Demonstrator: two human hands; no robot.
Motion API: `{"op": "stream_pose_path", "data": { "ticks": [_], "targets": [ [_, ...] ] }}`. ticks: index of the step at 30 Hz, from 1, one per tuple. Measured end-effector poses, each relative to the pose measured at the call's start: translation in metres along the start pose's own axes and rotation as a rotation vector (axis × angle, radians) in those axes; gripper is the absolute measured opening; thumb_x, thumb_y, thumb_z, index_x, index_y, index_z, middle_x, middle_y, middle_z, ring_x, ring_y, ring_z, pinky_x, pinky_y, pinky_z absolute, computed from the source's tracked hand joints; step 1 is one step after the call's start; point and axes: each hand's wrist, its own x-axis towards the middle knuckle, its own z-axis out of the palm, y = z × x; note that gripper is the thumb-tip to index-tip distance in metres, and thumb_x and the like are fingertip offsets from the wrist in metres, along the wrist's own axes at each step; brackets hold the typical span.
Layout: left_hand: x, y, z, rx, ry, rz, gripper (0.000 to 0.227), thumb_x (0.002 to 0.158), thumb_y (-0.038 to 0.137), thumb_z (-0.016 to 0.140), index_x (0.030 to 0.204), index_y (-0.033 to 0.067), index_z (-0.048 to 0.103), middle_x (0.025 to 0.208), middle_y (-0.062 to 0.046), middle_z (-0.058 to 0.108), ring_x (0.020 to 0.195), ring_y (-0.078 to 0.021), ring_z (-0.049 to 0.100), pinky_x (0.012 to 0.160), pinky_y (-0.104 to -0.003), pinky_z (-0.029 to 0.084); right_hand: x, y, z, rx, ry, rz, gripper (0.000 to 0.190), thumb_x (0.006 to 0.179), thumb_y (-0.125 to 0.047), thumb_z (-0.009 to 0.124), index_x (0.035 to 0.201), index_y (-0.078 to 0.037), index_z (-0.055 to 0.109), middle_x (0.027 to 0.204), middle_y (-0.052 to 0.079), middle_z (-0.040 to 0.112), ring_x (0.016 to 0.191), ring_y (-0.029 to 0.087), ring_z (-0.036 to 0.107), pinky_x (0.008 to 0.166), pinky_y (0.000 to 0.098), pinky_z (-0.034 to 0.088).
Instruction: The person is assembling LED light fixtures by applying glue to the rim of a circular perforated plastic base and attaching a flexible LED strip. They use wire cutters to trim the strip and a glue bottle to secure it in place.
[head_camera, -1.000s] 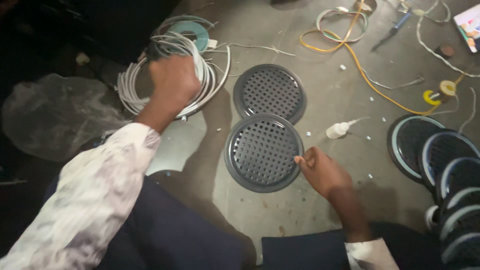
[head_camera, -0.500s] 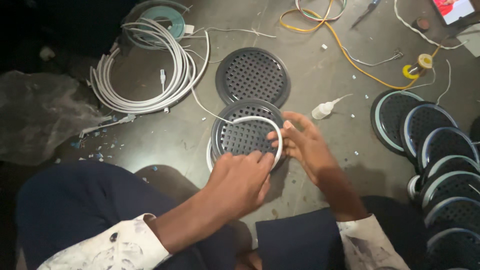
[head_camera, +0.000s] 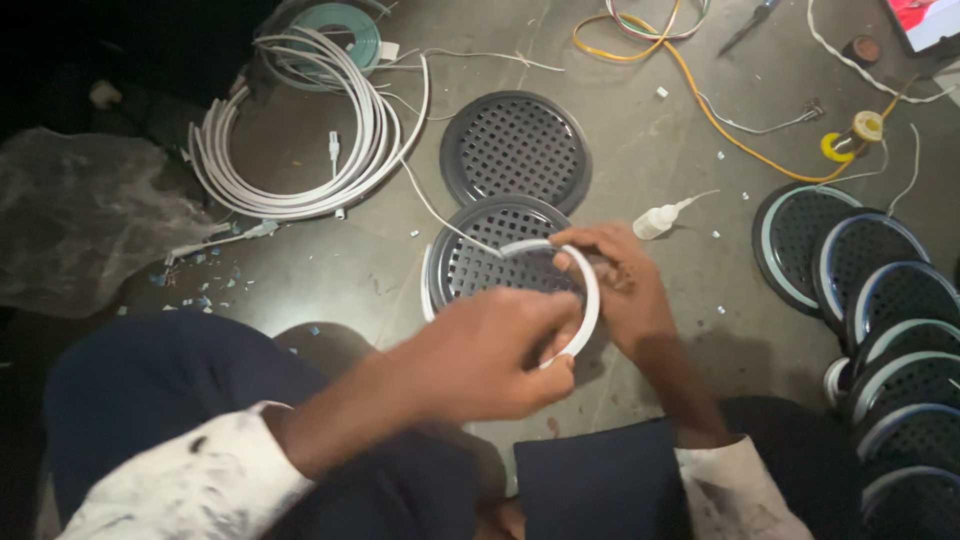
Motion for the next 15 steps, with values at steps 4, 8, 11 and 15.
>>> {"op": "stream_pose_path", "data": {
  "ticks": [4, 8, 11, 15],
  "targets": [
    [0.000, -0.001, -0.042, -0.539, 0.026, -0.057, 0.018, 0.097, 0.021, 0.065, 0.101, 0.0038, 0.063, 0.079, -0.002, 0.064, 0.069, -0.0120, 0.063, 0.061, -0.030, 0.051, -0.004, -0.011, -0.008, -0.093, 0.145, -0.175, 0.020, 0.104, -0.010, 0.058, 0.120, -0.001, 0.067, 0.120, 0.005, 0.069, 0.110, 0.010, 0.063, 0.094, 0.0235, 0.047],
    [0.007, -0.016, -0.084, -0.739, 0.163, -0.328, 0.021, 0.101, 0.020, 0.053, 0.101, 0.0031, 0.065, 0.072, -0.003, 0.060, 0.053, -0.0117, 0.058, 0.050, -0.026, 0.048, -0.004, -0.021, -0.017, 0.138, 0.229, 0.160, 0.019, 0.108, -0.017, 0.058, 0.112, 0.000, 0.068, 0.086, 0.001, 0.065, 0.078, 0.006, 0.061, 0.069, 0.0213, 0.049],
    [0.007, -0.031, -0.097, -0.555, 0.220, -0.647, 0.030, 0.101, 0.028, 0.050, 0.102, 0.0019, 0.066, 0.076, -0.003, 0.058, 0.053, -0.0114, 0.060, 0.051, -0.027, 0.051, -0.004, -0.026, -0.022, 0.247, 0.157, 0.151, 0.027, 0.110, -0.019, 0.051, 0.119, -0.001, 0.069, 0.082, -0.002, 0.059, 0.072, 0.005, 0.058, 0.065, 0.0208, 0.048],
    [0.003, -0.053, -0.088, 0.040, 0.188, -0.842, 0.029, 0.095, 0.025, 0.053, 0.116, 0.0070, 0.063, 0.091, -0.013, 0.072, 0.075, -0.0293, 0.072, 0.068, -0.040, 0.056, -0.002, -0.023, -0.019, 0.235, 0.065, 0.234, 0.032, 0.109, -0.022, 0.050, 0.120, -0.001, 0.071, 0.079, -0.003, 0.056, 0.065, 0.004, 0.051, 0.058, 0.0201, 0.042]
  ]
}}
